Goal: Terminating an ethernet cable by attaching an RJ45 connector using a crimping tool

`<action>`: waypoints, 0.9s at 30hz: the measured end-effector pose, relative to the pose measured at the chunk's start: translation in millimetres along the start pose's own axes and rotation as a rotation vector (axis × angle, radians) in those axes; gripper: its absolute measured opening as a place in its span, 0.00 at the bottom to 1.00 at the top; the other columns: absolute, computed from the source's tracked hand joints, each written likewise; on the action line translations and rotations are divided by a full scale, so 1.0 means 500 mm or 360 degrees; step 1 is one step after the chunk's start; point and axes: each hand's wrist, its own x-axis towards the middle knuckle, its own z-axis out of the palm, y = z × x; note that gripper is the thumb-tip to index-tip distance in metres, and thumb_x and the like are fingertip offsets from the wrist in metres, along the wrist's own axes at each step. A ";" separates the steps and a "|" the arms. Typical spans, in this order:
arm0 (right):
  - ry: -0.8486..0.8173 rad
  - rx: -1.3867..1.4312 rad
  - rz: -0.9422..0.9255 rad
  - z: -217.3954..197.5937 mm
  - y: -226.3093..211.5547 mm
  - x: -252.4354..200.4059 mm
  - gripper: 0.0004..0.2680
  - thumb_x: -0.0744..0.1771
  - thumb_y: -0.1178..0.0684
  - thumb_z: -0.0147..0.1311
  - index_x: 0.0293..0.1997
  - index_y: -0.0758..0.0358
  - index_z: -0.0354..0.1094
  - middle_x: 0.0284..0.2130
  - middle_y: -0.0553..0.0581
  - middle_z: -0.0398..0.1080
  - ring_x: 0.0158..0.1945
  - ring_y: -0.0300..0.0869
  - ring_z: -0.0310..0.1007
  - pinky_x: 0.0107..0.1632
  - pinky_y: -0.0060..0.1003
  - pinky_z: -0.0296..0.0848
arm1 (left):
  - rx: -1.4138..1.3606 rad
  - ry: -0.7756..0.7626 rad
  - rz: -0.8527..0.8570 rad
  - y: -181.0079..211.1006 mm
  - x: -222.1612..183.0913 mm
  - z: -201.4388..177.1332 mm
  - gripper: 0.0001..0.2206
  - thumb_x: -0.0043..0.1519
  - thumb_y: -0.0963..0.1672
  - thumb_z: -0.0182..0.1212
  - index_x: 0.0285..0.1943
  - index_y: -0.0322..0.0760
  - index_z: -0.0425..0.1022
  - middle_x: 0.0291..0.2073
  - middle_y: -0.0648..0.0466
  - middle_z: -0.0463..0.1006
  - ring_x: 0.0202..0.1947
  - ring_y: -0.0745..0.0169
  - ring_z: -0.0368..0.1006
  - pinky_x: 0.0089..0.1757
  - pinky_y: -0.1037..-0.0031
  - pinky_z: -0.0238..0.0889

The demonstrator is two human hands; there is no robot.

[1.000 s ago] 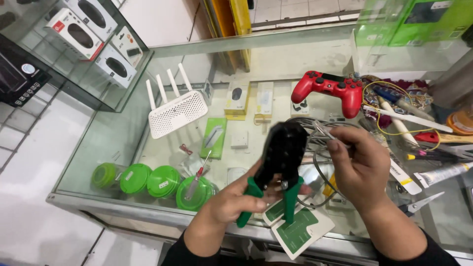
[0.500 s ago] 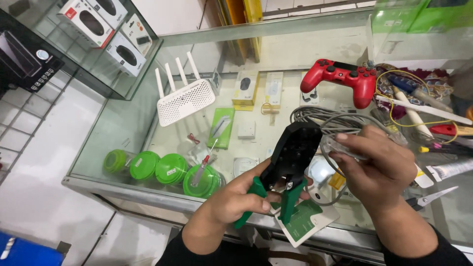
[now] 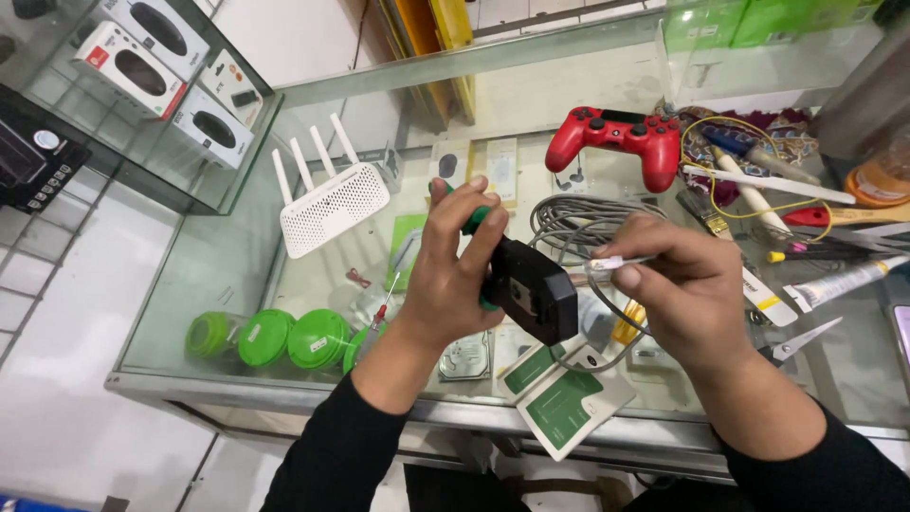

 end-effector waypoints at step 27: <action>-0.0432 -0.0375 0.0213 0.052 -0.067 0.014 0.05 0.65 0.51 0.58 0.32 0.58 0.73 0.24 0.48 0.76 0.30 0.39 0.73 0.37 0.33 0.71 | -0.0549 0.0422 0.0113 -0.043 0.014 0.138 0.22 0.72 0.42 0.56 0.71 0.47 0.50 0.64 0.39 0.60 0.70 0.36 0.59 0.70 0.39 0.59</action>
